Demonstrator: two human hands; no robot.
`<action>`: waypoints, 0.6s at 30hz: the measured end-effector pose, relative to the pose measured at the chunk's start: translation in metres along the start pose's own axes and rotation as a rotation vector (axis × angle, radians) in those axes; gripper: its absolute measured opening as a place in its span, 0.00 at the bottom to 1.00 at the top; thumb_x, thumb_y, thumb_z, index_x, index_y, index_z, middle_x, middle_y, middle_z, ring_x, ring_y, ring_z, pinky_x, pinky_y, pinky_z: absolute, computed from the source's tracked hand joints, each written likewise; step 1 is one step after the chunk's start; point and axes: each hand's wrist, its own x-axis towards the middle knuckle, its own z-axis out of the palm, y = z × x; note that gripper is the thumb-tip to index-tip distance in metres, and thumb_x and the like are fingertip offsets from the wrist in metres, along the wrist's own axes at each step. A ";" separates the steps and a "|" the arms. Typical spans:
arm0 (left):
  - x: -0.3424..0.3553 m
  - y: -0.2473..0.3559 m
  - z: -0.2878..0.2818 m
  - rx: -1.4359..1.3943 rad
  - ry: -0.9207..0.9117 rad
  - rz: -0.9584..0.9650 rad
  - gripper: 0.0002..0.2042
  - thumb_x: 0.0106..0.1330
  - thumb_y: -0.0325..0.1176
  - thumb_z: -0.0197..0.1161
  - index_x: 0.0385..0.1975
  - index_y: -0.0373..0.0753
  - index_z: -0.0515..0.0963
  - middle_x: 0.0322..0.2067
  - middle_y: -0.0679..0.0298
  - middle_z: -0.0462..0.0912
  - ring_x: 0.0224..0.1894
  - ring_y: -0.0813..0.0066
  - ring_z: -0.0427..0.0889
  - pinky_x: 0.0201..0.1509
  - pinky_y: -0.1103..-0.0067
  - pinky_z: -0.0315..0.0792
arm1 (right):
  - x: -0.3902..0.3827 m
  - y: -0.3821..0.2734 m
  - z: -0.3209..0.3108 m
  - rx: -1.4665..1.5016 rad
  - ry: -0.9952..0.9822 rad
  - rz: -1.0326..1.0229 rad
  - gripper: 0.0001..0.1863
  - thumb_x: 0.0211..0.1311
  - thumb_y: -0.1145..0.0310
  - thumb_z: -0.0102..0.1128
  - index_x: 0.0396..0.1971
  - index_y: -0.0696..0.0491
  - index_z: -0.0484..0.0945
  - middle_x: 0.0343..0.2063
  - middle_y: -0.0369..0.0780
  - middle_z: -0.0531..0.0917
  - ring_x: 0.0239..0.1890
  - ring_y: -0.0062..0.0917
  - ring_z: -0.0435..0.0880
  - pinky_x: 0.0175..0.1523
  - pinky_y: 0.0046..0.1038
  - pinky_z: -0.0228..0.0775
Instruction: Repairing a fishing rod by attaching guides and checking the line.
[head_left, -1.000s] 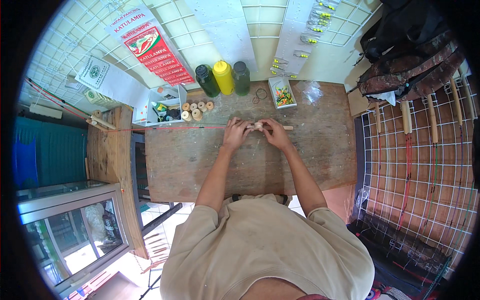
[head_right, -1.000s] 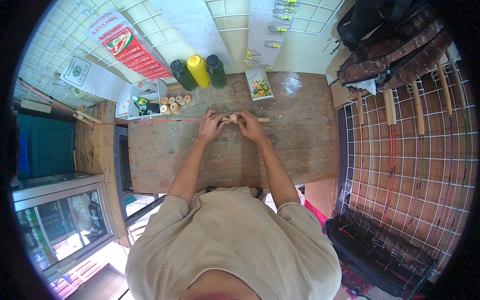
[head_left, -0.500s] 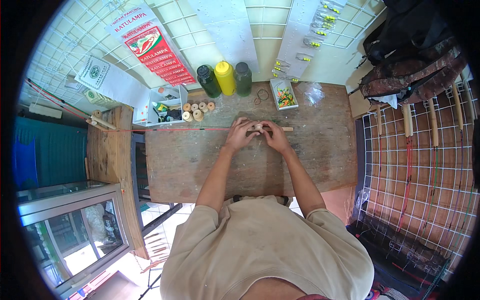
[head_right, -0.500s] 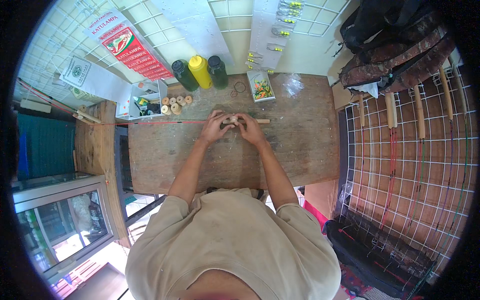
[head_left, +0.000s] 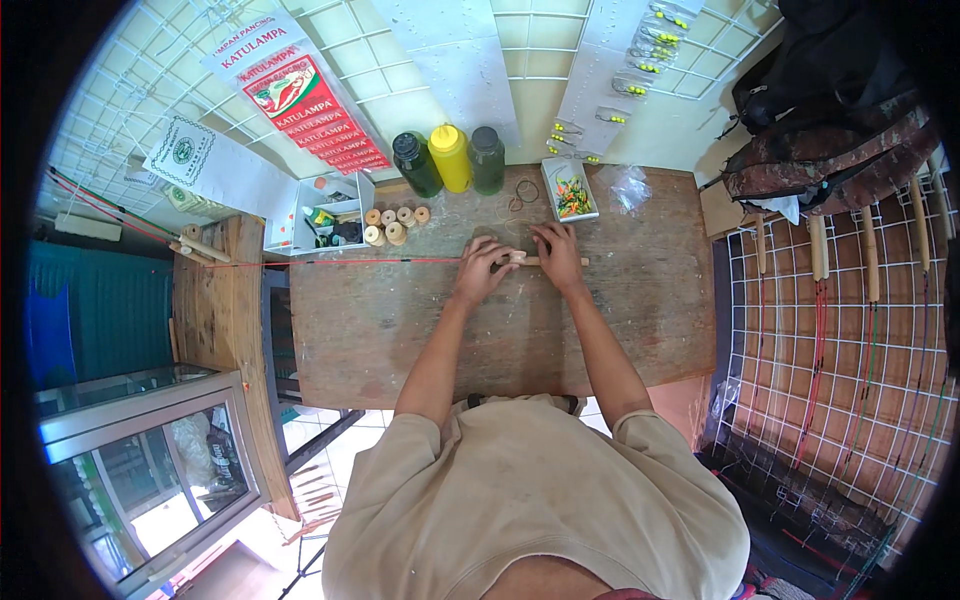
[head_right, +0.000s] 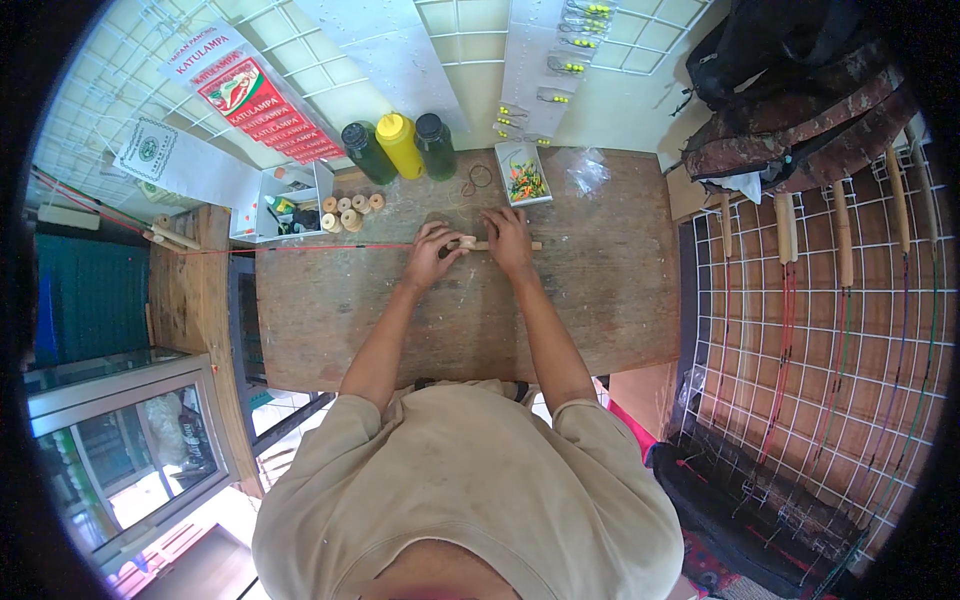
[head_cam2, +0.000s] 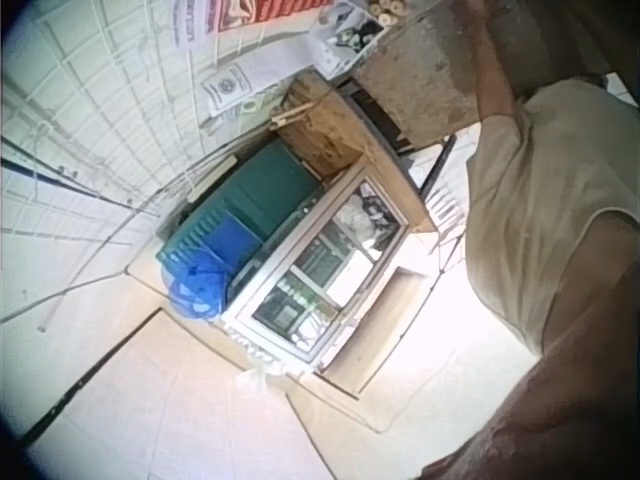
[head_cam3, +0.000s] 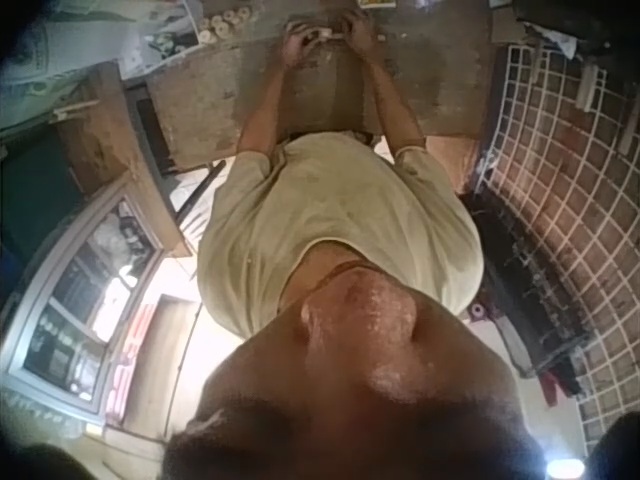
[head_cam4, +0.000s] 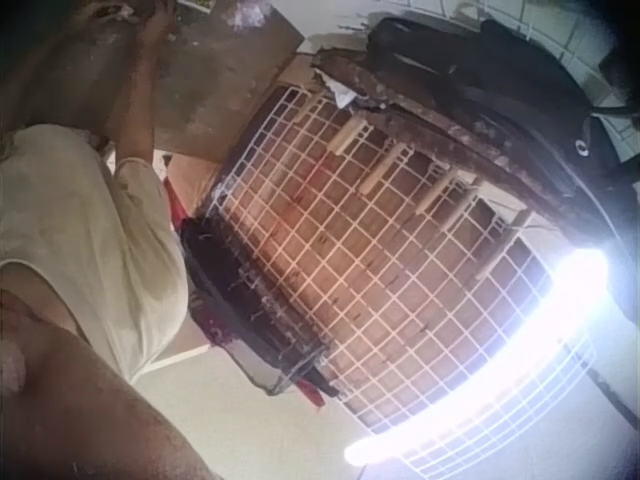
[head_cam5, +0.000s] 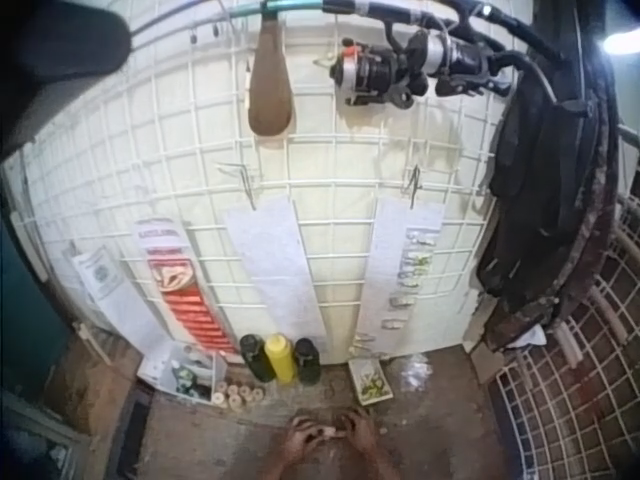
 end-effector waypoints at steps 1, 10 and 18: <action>0.000 0.000 -0.001 0.001 0.001 -0.002 0.17 0.48 0.36 0.71 0.40 0.41 0.81 0.41 0.62 0.81 0.52 0.60 0.71 0.57 0.67 0.65 | 0.004 0.000 0.002 -0.074 0.009 -0.046 0.12 0.52 0.73 0.61 0.39 0.53 0.81 0.38 0.40 0.79 0.41 0.37 0.73 0.49 0.35 0.68; -0.001 0.005 -0.005 0.050 -0.026 0.003 0.17 0.50 0.38 0.70 0.40 0.41 0.81 0.41 0.62 0.81 0.52 0.61 0.72 0.56 0.67 0.65 | 0.013 -0.001 0.015 -0.235 -0.141 0.002 0.06 0.51 0.70 0.62 0.31 0.51 0.80 0.34 0.38 0.77 0.41 0.36 0.73 0.47 0.36 0.69; 0.001 0.008 -0.005 0.009 -0.051 0.001 0.17 0.51 0.39 0.68 0.42 0.43 0.80 0.39 0.65 0.82 0.49 0.63 0.72 0.56 0.69 0.64 | 0.004 0.001 -0.010 0.166 -0.119 0.033 0.05 0.49 0.78 0.58 0.29 0.55 0.77 0.30 0.40 0.78 0.39 0.37 0.74 0.44 0.33 0.67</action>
